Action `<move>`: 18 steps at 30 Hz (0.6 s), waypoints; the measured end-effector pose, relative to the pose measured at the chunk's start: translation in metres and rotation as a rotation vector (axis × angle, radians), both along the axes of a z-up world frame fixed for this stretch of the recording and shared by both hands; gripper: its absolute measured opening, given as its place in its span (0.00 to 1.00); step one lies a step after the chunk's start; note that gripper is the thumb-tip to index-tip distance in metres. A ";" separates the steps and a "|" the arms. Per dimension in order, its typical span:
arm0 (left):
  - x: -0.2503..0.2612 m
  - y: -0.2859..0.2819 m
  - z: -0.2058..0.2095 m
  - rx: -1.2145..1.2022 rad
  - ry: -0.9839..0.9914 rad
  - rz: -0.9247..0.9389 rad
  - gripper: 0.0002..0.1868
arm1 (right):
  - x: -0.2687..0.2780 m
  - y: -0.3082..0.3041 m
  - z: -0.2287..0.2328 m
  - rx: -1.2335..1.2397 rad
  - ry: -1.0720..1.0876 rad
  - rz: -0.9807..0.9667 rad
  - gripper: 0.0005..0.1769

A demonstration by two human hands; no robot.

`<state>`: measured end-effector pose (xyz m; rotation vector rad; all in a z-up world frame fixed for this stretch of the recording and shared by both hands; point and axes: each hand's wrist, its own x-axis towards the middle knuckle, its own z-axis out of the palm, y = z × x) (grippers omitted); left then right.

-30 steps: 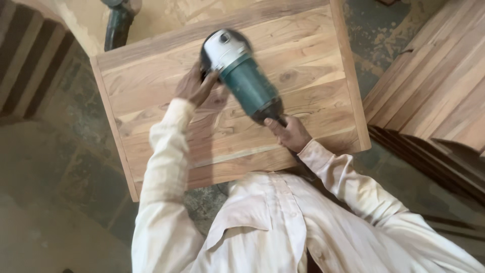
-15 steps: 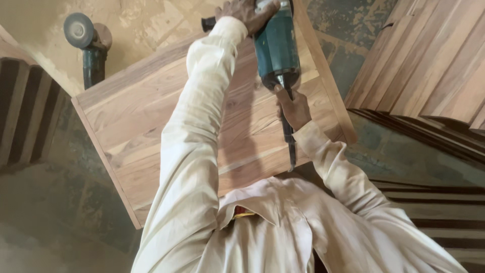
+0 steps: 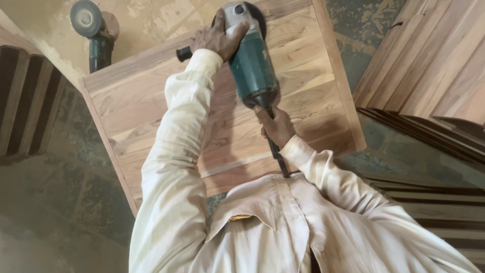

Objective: The person sands the surface of a wooden tabletop using a power sander, moving the tool across the grain and checking the smoothness with their hand.

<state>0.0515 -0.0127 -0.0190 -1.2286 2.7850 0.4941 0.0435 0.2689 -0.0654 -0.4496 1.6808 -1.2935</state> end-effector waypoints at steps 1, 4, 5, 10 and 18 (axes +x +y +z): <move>0.003 0.001 -0.002 0.048 -0.018 0.063 0.55 | 0.002 0.002 0.001 -0.011 -0.016 0.014 0.30; -0.005 0.002 -0.004 0.071 -0.027 0.110 0.55 | -0.005 0.002 0.000 -0.041 -0.072 0.008 0.31; -0.011 0.003 -0.002 0.045 -0.015 0.087 0.54 | -0.009 0.002 -0.002 -0.063 -0.108 -0.018 0.31; -0.073 0.020 0.013 0.052 -0.056 -0.015 0.52 | -0.023 0.007 -0.017 -0.094 -0.117 -0.176 0.29; -0.151 0.044 0.015 0.068 0.067 -0.196 0.45 | -0.037 0.000 -0.014 -0.049 -0.208 -0.453 0.23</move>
